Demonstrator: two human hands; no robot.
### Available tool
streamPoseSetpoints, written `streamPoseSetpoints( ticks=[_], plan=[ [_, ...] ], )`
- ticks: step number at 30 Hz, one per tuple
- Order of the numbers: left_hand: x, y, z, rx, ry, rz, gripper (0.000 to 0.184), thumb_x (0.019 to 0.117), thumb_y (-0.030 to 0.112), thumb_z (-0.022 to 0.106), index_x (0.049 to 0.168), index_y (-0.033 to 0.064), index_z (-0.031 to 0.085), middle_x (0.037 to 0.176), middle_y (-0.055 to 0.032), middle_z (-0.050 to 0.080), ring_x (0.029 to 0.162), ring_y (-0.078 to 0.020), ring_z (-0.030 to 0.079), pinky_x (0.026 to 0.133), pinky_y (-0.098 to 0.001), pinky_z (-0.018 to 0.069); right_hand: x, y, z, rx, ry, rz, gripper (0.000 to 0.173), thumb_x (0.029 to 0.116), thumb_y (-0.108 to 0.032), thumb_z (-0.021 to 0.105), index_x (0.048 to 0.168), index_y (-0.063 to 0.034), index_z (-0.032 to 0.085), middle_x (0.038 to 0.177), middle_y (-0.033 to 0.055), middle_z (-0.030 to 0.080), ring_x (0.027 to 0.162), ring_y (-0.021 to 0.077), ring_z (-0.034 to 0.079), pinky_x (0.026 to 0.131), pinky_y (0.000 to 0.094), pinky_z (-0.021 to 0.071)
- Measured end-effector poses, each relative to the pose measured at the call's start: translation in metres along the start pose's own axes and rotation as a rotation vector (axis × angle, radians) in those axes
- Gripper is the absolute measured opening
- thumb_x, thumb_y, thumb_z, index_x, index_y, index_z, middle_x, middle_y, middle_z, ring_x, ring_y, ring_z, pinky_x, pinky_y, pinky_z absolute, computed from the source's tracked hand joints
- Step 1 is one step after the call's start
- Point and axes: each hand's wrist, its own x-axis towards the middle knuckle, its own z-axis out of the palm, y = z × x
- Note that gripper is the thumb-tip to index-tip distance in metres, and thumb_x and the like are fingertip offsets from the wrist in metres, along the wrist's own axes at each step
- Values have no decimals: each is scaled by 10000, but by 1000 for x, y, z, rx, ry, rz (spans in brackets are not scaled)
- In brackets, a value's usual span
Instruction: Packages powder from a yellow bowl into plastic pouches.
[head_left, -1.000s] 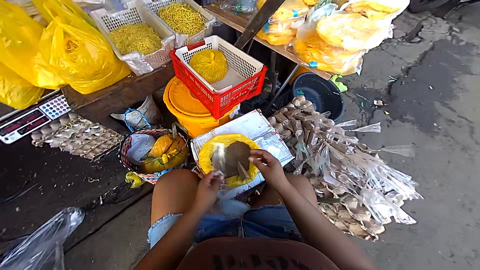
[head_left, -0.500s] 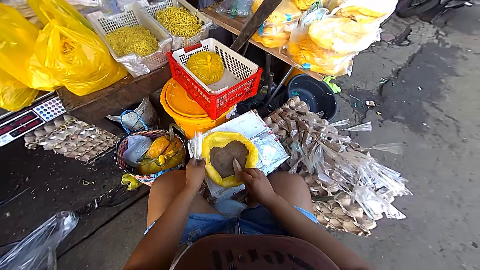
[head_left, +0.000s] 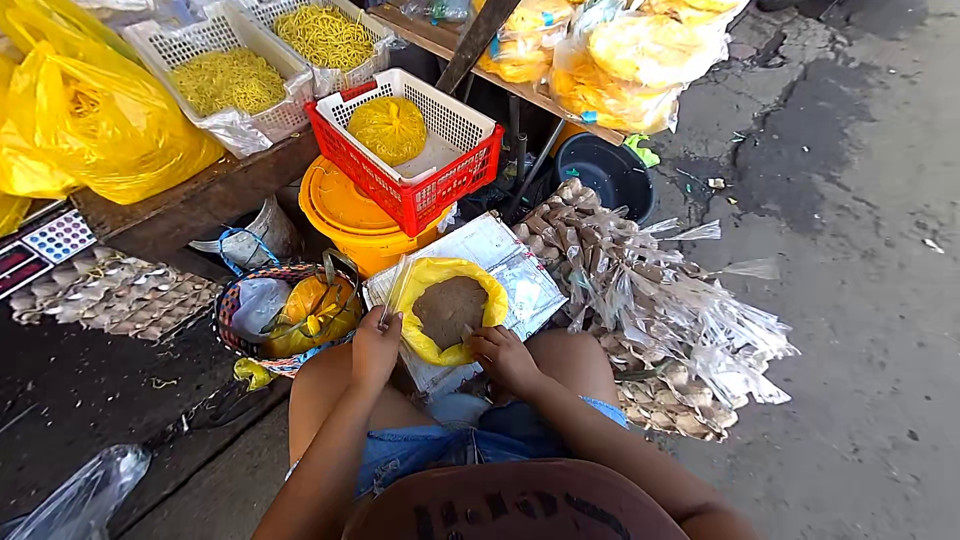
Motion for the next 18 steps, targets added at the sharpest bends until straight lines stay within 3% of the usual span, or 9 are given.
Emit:
streamPoseSetpoints(
  ticks=[2, 4, 6, 8, 11, 14, 18],
  plan=[
    [-3, -5, -2, 213, 100, 106, 439, 1007, 313, 645, 1313, -1, 628, 1256, -229, 629, 1123, -324, 640, 981, -470, 520, 2, 3, 5, -32, 22, -24, 210, 977, -163, 645, 1134, -96, 767, 1185, 137, 720, 1086, 370, 675, 877, 541, 546],
    [-6, -15, 4, 344, 261, 348, 358, 1009, 260, 611, 1230, -12, 688, 1222, -271, 645, 1139, -440, 632, 974, -562, 514, 8, 5, 3, -39, 108, -31, 198, 980, -120, 615, 1077, -94, 785, 1118, 129, 743, 1024, 363, 699, 837, 533, 564],
    [-10, -23, 15, 362, 331, 551, 241, 1001, 171, 572, 1088, 30, 747, 1151, -231, 689, 1082, -449, 647, 900, -600, 498, 15, 3, -7, -12, 186, 5, 203, 982, -101, 600, 1061, -70, 785, 1076, 150, 748, 992, 372, 709, 843, 531, 574],
    [-11, -35, 28, 301, 297, 629, 224, 1010, 152, 569, 1053, 61, 769, 1108, -179, 716, 1070, -403, 664, 916, -572, 503, 25, 2, -20, 26, 210, 100, 223, 997, -101, 578, 1083, -24, 768, 1081, 178, 747, 1025, 371, 711, 913, 505, 566],
    [-4, -60, 41, 145, 165, 549, 197, 978, 55, 584, 1032, -5, 763, 1070, -211, 709, 1057, -399, 664, 957, -540, 512, 44, 5, -45, 117, 151, 309, 294, 1030, -79, 504, 1212, 32, 707, 1181, 214, 719, 1128, 355, 691, 1020, 483, 525],
    [4, -68, 38, 88, 83, 442, 210, 990, 11, 544, 1083, -61, 717, 1124, -247, 699, 1128, -409, 652, 1021, -518, 498, 68, 16, -58, 86, 188, 442, 311, 1044, -91, 477, 1252, 24, 676, 1175, 222, 713, 1070, 354, 706, 970, 497, 543],
    [4, -68, 43, 62, 75, 402, 226, 1012, 61, 567, 1166, -50, 690, 1105, -202, 724, 1107, -371, 671, 1022, -504, 498, 90, 23, -54, 71, 75, 650, 334, 1064, -104, 439, 1319, -21, 638, 1233, 205, 694, 1165, 347, 669, 1019, 503, 506]
  ],
)
